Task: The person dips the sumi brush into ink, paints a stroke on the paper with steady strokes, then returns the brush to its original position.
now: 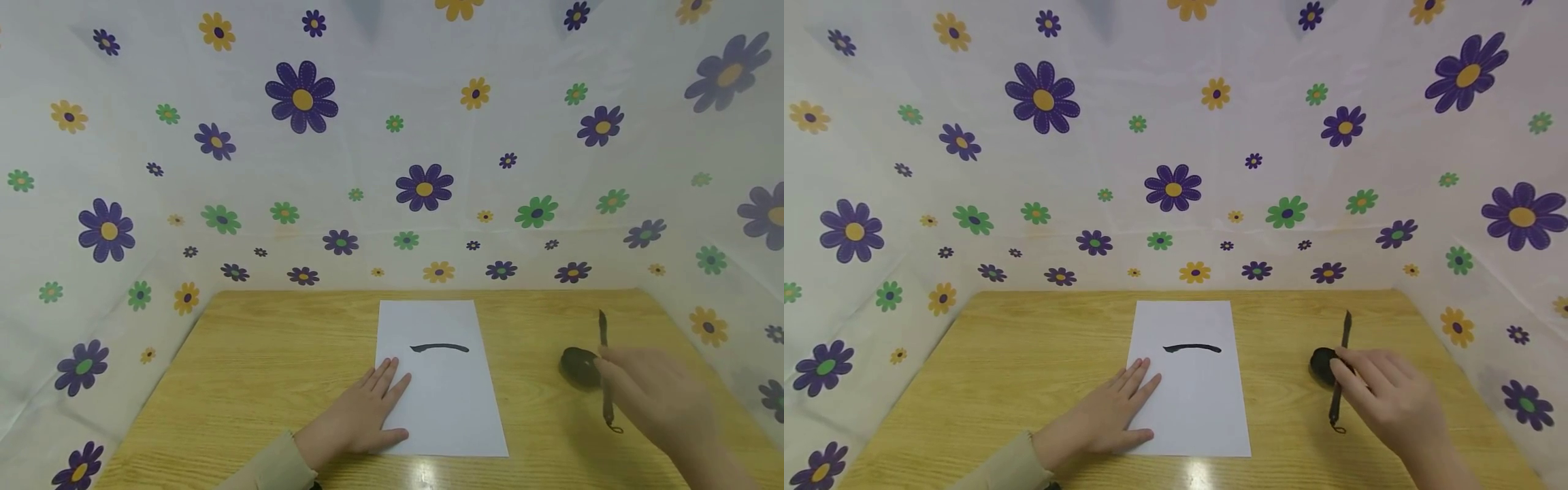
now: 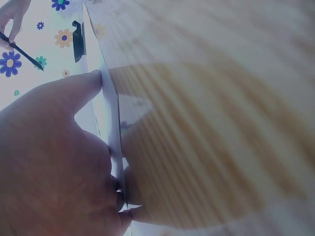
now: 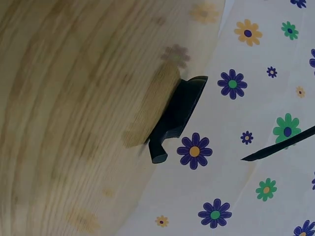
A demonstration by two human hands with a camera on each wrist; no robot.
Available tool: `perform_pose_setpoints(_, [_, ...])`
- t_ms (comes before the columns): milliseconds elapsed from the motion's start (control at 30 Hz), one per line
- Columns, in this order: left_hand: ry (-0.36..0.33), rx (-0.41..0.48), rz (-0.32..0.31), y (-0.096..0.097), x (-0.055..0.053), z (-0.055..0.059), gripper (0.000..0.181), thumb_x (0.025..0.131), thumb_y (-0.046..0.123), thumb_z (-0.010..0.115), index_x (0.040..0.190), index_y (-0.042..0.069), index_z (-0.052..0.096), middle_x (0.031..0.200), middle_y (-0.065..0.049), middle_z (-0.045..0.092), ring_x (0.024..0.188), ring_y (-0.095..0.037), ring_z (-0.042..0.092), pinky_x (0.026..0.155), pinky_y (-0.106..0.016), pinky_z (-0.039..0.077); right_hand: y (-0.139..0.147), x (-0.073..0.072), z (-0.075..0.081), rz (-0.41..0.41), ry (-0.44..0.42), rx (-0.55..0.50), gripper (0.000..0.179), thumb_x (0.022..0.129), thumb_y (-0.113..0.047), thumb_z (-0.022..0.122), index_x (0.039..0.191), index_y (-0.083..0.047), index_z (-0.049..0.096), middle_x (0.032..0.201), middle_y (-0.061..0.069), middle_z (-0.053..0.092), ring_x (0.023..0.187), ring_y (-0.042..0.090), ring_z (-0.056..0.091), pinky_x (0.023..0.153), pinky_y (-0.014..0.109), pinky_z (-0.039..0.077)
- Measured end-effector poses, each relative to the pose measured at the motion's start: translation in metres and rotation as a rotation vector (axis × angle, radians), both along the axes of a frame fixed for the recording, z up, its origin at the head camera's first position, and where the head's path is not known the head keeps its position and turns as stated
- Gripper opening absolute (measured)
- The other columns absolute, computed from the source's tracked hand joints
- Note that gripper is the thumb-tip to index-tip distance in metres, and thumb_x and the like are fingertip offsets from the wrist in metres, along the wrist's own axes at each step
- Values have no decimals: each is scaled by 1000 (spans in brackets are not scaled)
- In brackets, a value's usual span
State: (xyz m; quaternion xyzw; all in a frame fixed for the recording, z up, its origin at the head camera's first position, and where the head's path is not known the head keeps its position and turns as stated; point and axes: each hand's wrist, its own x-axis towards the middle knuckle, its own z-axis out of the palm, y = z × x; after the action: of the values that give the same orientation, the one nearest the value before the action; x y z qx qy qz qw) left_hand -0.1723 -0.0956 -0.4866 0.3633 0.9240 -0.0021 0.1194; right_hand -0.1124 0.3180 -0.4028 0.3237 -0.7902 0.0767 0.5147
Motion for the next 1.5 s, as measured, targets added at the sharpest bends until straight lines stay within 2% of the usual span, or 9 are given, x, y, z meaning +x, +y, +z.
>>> perform_pose_setpoints(33, [-1,-2,1,0,0,0,90,103,70,46,171,18,22,179,-16,11,167,-30,15,135,-46,24,1,-1,-3,24,120,58,30,108,-5,47,91,1,70,89,18,78,68,37,68,105,27,55])
perform_pose_setpoints(167, [-4,-3,3,0,1,0,90,103,71,46,171,18,22,180,-16,11,167,-30,15,135,-46,24,6,1,-7,57,104,103,34,110,0,42,94,4,71,92,22,77,71,39,67,130,20,28])
perform_pose_setpoints(300, [-5,-4,2,0,1,0,89,103,71,45,171,18,22,180,-16,11,167,-30,15,135,-46,24,14,4,-14,81,56,156,38,111,4,37,96,6,71,93,24,76,70,39,67,131,21,24])
perform_pose_setpoints(467, [-6,-4,-1,1,2,1,89,103,70,46,171,17,22,179,-16,11,167,-30,15,135,-46,24,29,7,-26,78,0,254,42,114,3,31,101,4,71,92,22,75,72,35,67,118,27,42])
perform_pose_setpoints(700, [-1,-10,0,0,2,2,89,104,70,46,171,17,21,179,-16,11,167,-30,15,135,-46,24,46,13,-38,46,-117,377,55,117,-5,18,104,-1,72,101,21,76,81,34,69,131,25,23])
perform_pose_setpoints(867, [4,-10,-3,0,2,4,89,104,69,47,171,17,22,179,-17,12,167,-30,15,135,-46,24,52,16,-45,24,-120,430,58,117,-6,16,105,-3,72,102,19,76,81,31,69,99,34,46])
perform_pose_setpoints(900, [2,-10,-3,0,2,4,89,104,69,47,171,17,22,179,-17,12,167,-30,15,135,-46,24,53,16,-46,26,-132,433,58,117,-6,15,106,-2,72,102,19,75,81,31,69,106,31,43])
perform_pose_setpoints(1133, [-3,-3,1,1,2,5,89,104,68,48,171,16,22,179,-17,12,167,-31,15,135,-46,24,55,16,-50,27,-140,491,56,115,-2,13,104,-3,68,98,13,72,82,28,67,74,42,53])
perform_pose_setpoints(1500, [-1,-2,1,1,3,5,89,104,68,47,171,16,22,179,-18,12,167,-32,15,135,-46,24,58,12,-60,42,-193,619,66,114,-3,5,99,-8,69,92,9,69,80,24,63,67,39,56])
